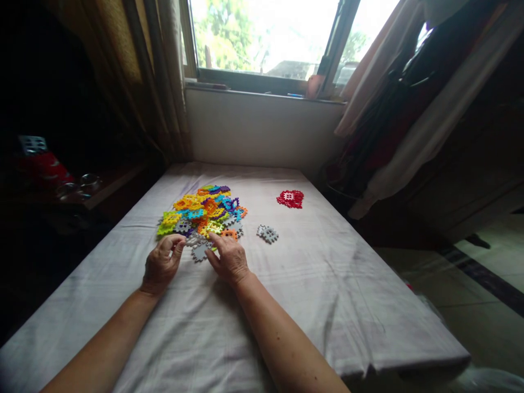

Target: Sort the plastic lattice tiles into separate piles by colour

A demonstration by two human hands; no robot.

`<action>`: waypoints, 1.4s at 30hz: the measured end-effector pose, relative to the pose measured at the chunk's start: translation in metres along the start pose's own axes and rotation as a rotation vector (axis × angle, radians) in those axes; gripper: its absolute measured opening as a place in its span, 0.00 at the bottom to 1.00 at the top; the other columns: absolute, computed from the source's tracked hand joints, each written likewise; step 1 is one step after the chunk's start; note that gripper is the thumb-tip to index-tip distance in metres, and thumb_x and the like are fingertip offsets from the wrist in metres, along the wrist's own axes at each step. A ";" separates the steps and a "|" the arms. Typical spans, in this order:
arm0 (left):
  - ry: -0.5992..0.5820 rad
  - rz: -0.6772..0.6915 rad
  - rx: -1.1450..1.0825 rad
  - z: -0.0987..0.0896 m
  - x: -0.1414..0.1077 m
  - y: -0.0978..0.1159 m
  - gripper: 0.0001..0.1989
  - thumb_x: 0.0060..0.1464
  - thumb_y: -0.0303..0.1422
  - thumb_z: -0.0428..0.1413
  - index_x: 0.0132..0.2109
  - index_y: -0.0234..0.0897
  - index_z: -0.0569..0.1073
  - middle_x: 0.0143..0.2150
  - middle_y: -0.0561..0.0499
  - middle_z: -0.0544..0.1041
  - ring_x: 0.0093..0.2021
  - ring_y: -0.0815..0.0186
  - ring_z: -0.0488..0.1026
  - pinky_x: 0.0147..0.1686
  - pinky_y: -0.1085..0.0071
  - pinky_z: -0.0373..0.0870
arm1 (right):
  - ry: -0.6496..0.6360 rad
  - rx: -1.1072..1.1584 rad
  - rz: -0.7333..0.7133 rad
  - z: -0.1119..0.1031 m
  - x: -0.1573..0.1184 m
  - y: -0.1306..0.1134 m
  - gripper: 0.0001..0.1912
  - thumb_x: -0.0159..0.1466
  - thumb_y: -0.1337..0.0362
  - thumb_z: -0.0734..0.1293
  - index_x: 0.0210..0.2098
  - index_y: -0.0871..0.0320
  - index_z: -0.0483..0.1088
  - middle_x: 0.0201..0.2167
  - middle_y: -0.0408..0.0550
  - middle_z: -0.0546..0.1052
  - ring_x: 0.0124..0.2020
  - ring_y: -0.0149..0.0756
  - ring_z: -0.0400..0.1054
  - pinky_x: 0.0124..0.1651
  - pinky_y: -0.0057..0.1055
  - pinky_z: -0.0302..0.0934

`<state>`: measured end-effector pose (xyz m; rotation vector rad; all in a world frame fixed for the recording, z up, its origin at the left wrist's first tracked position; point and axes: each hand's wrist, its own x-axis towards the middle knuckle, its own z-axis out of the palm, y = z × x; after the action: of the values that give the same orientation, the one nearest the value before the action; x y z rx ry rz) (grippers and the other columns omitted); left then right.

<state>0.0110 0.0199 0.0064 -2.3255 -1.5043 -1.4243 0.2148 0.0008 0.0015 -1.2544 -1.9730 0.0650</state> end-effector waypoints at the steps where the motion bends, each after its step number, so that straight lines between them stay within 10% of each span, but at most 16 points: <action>1: -0.024 0.038 -0.025 0.002 -0.001 0.005 0.13 0.67 0.42 0.46 0.42 0.41 0.71 0.40 0.48 0.79 0.41 0.63 0.77 0.45 0.67 0.73 | -0.008 0.015 0.034 0.000 0.000 -0.001 0.20 0.66 0.59 0.66 0.57 0.53 0.71 0.38 0.47 0.81 0.39 0.37 0.74 0.47 0.31 0.67; 7: -0.166 0.161 -0.096 0.017 -0.010 0.014 0.13 0.66 0.42 0.46 0.48 0.41 0.70 0.45 0.47 0.79 0.47 0.61 0.77 0.51 0.64 0.73 | 0.045 0.001 0.188 -0.014 0.001 0.012 0.08 0.65 0.59 0.67 0.38 0.48 0.79 0.33 0.43 0.82 0.35 0.35 0.75 0.41 0.27 0.66; 15: -0.315 0.001 0.211 0.017 -0.015 -0.005 0.29 0.54 0.49 0.58 0.59 0.40 0.68 0.59 0.41 0.74 0.60 0.51 0.70 0.63 0.50 0.59 | 0.435 -0.138 0.753 -0.073 -0.008 0.106 0.19 0.58 0.64 0.62 0.44 0.58 0.79 0.37 0.50 0.82 0.34 0.38 0.74 0.44 0.33 0.67; 19: -0.371 -0.009 0.210 0.016 -0.015 -0.003 0.24 0.54 0.46 0.59 0.55 0.41 0.71 0.56 0.43 0.77 0.57 0.52 0.72 0.62 0.51 0.60 | 0.434 -0.128 0.942 -0.077 -0.018 0.132 0.23 0.57 0.64 0.61 0.48 0.60 0.78 0.40 0.53 0.82 0.39 0.43 0.75 0.46 0.35 0.67; 34: -0.306 0.003 0.083 0.012 -0.011 -0.003 0.24 0.56 0.44 0.57 0.57 0.41 0.69 0.52 0.45 0.79 0.51 0.55 0.75 0.56 0.56 0.67 | 0.335 -0.427 0.840 -0.071 -0.022 0.109 0.19 0.58 0.65 0.65 0.47 0.56 0.79 0.46 0.58 0.76 0.48 0.48 0.68 0.52 0.43 0.61; 42: -0.221 0.140 0.042 0.014 -0.012 0.003 0.25 0.59 0.44 0.56 0.60 0.43 0.66 0.55 0.45 0.77 0.54 0.55 0.74 0.60 0.55 0.65 | 0.101 0.042 0.356 -0.034 -0.002 0.032 0.11 0.64 0.57 0.62 0.36 0.54 0.75 0.31 0.45 0.80 0.33 0.35 0.73 0.44 0.30 0.65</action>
<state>0.0212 0.0158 -0.0083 -2.5757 -1.3676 -1.1251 0.2609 0.0040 0.0103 -1.5370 -1.6373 0.2139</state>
